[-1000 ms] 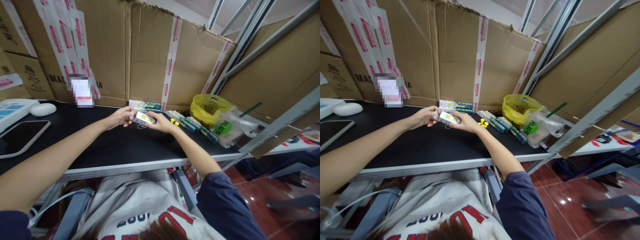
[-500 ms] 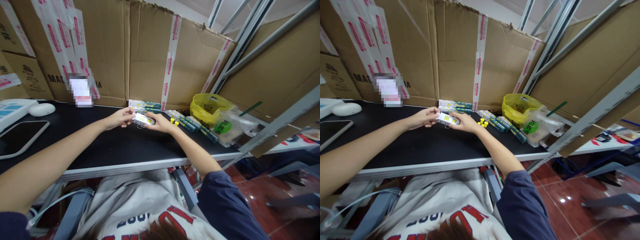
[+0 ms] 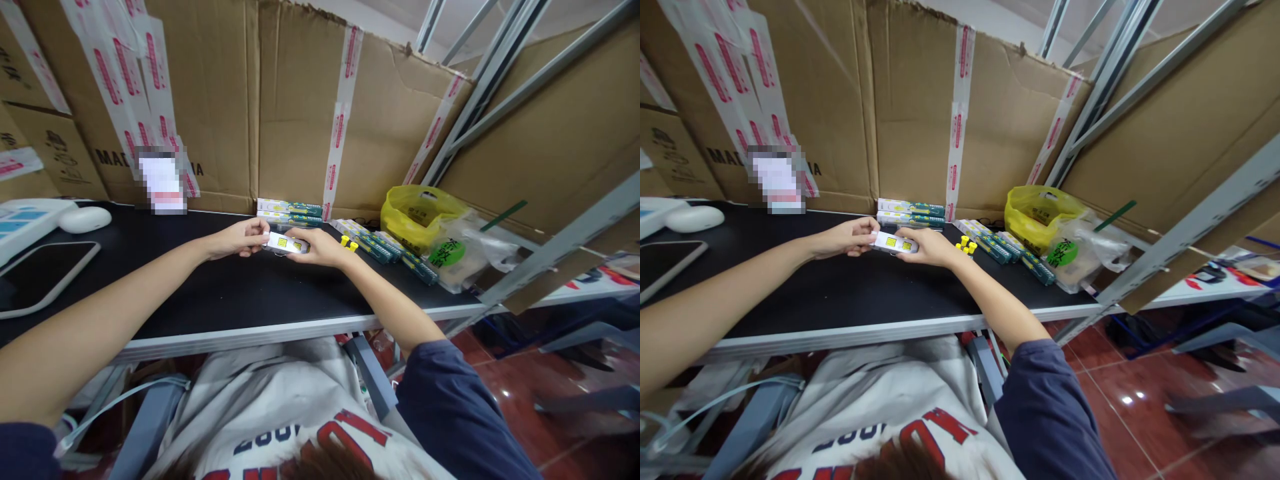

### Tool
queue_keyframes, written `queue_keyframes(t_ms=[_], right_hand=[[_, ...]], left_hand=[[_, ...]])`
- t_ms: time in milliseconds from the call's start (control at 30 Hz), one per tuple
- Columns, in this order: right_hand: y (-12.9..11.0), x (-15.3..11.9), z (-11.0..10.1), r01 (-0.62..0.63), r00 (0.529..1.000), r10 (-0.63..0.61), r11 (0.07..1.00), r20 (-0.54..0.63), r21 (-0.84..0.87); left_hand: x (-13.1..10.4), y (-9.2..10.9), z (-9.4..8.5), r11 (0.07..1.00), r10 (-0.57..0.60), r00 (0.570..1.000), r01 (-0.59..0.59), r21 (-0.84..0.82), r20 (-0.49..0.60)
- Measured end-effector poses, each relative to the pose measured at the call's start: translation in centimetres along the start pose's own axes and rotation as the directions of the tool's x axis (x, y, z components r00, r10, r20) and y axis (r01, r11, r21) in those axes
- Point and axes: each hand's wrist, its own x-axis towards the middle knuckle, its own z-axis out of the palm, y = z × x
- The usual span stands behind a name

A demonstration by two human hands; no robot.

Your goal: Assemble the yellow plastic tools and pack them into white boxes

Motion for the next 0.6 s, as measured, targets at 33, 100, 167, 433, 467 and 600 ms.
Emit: queue_keyframes(t_ms=[33,100,167,433,467,600], right_hand=[[-0.09,0.00,-0.02,0.007,1.000,-0.007,1.000,0.001,0.011],[-0.27,0.01,-0.09,0.022,1.000,-0.022,0.999,-0.003,0.045],[-0.38,0.04,-0.17,0.037,0.999,-0.037,0.996,-0.006,0.084],[-0.39,0.04,-0.13,0.051,0.999,-0.049,0.994,-0.014,0.102],[-0.41,0.03,-0.11,0.047,0.999,-0.046,0.995,-0.006,0.090],[-0.58,0.03,-0.10,0.024,0.999,-0.025,0.999,0.020,0.048]], left_hand=[[-0.06,0.07,-0.02,1.000,0.001,1.000,-0.001,-0.013,0.008],[-0.19,0.27,-0.05,0.999,0.005,1.000,-0.005,-0.038,0.020],[-0.31,0.46,-0.06,0.998,0.009,1.000,-0.007,-0.058,0.029],[-0.31,0.57,-0.10,0.997,0.053,0.998,-0.054,-0.048,-0.017],[-0.27,0.55,-0.07,0.998,0.046,0.999,-0.047,-0.036,-0.012],[-0.06,0.50,0.03,0.999,0.043,0.999,-0.043,-0.018,-0.003]])
